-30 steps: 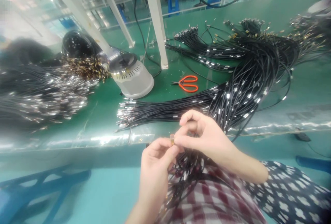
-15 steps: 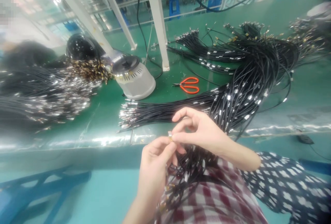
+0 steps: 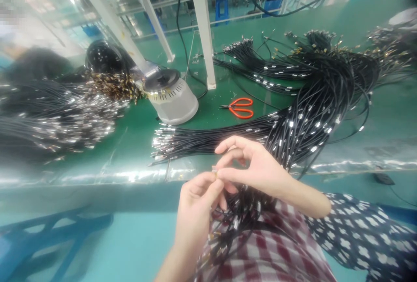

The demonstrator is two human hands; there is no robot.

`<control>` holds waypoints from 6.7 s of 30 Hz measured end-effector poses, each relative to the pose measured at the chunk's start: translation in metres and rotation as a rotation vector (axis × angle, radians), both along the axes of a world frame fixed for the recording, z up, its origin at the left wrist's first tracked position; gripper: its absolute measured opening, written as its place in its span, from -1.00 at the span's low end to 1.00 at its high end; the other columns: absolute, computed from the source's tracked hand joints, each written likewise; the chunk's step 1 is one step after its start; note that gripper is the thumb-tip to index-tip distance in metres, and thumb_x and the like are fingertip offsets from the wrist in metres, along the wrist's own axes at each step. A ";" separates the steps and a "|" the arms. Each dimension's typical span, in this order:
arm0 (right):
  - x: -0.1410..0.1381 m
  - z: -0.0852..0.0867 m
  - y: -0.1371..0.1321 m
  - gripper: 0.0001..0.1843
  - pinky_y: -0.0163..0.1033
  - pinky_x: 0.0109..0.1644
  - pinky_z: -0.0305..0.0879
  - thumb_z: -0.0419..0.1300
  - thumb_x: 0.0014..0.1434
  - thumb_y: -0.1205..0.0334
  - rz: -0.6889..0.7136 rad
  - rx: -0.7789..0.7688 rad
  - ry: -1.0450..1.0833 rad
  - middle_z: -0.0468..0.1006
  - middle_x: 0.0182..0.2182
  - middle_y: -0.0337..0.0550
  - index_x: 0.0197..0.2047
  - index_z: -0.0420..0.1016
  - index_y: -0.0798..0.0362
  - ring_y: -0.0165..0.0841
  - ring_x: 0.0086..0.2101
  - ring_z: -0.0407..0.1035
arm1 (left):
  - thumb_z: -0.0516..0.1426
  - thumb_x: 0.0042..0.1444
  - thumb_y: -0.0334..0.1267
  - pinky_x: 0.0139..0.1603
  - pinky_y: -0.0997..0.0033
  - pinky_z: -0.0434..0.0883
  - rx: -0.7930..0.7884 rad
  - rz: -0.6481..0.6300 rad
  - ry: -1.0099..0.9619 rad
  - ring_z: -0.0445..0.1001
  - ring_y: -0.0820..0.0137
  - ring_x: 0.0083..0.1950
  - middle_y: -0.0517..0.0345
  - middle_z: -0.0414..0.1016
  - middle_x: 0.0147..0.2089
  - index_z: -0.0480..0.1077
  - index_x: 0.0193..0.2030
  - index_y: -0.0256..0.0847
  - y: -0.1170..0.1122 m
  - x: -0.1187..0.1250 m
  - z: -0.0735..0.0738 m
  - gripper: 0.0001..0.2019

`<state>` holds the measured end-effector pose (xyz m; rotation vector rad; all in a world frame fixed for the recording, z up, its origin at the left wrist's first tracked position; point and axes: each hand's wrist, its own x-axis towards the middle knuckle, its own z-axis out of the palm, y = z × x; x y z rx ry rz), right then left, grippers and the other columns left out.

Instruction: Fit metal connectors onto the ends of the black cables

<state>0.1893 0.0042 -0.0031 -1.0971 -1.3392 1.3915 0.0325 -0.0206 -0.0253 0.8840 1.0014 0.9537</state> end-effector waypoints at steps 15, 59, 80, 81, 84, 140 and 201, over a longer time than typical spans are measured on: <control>-0.002 0.002 0.001 -0.64 -0.25 -0.52 0.37 0.40 -0.03 0.31 0.136 -0.262 0.323 0.61 -0.47 -0.25 -0.22 0.33 0.05 -0.42 -0.68 0.40 | 0.23 0.11 -0.21 -0.60 0.58 0.17 -0.047 -0.090 -0.139 0.30 0.58 -0.64 0.12 0.56 -0.52 0.50 -0.50 -0.30 -0.001 0.000 0.000 -0.77; -0.008 -0.002 -0.006 -0.79 -0.29 -0.36 0.32 0.19 0.17 0.21 0.134 -0.091 -0.170 0.51 -0.53 -0.22 -0.47 0.44 0.10 -0.39 -0.48 0.38 | 0.07 0.22 -0.12 -0.55 0.49 0.03 -0.026 -0.058 0.201 0.10 0.54 -0.60 0.28 0.23 -0.66 0.34 -0.53 -0.25 -0.019 0.002 -0.003 -0.66; 0.017 -0.027 0.084 -0.83 -0.08 -0.16 0.35 0.25 0.15 0.25 0.137 0.558 -1.197 0.53 -0.29 0.01 -0.18 0.55 0.09 -0.10 -0.23 0.44 | 0.14 0.05 0.18 -0.55 0.45 0.21 -0.034 0.233 0.584 0.23 0.48 -0.65 0.20 0.33 -0.69 0.40 -0.65 -0.23 -0.031 -0.096 -0.051 -0.50; 0.018 -0.025 0.085 -0.85 -0.11 -0.17 0.35 0.23 0.16 0.25 0.142 0.547 -1.176 0.52 -0.30 -0.02 -0.19 0.54 0.08 -0.14 -0.24 0.44 | 0.14 0.03 0.19 -0.56 0.46 0.20 -0.020 0.240 0.561 0.21 0.48 -0.66 0.20 0.33 -0.70 0.39 -0.66 -0.23 -0.030 -0.092 -0.050 -0.49; 0.023 -0.019 0.085 -0.86 -0.17 -0.18 0.36 0.13 0.24 0.25 0.127 0.509 -1.092 0.49 -0.25 -0.06 -0.21 0.50 0.06 -0.23 -0.26 0.45 | 0.15 -0.03 0.25 -0.60 0.46 0.15 0.005 0.218 0.502 0.16 0.50 -0.69 0.19 0.30 -0.71 0.36 -0.69 -0.23 -0.028 -0.079 -0.053 -0.45; 0.047 0.032 0.078 -0.76 -0.31 -0.43 0.22 0.11 0.25 0.06 0.032 0.328 -0.359 0.32 -0.56 -0.34 -0.35 0.35 0.05 -0.45 -0.54 0.23 | 0.11 0.14 -0.40 0.06 0.10 0.45 1.170 -0.121 1.035 0.45 0.18 0.04 -0.10 0.50 -0.02 0.43 -0.05 -0.22 0.056 0.044 -0.043 -0.77; 0.057 0.077 0.104 -0.71 -0.33 -0.43 0.39 0.33 -0.03 0.08 0.712 0.016 -0.628 0.52 -0.52 -0.25 -0.37 0.41 0.11 -0.39 -0.52 0.45 | 0.13 0.10 -0.35 0.06 -0.02 0.40 0.881 0.072 0.710 0.45 0.10 0.02 -0.07 0.51 -0.08 0.50 -0.24 -0.14 0.063 0.010 -0.068 -0.87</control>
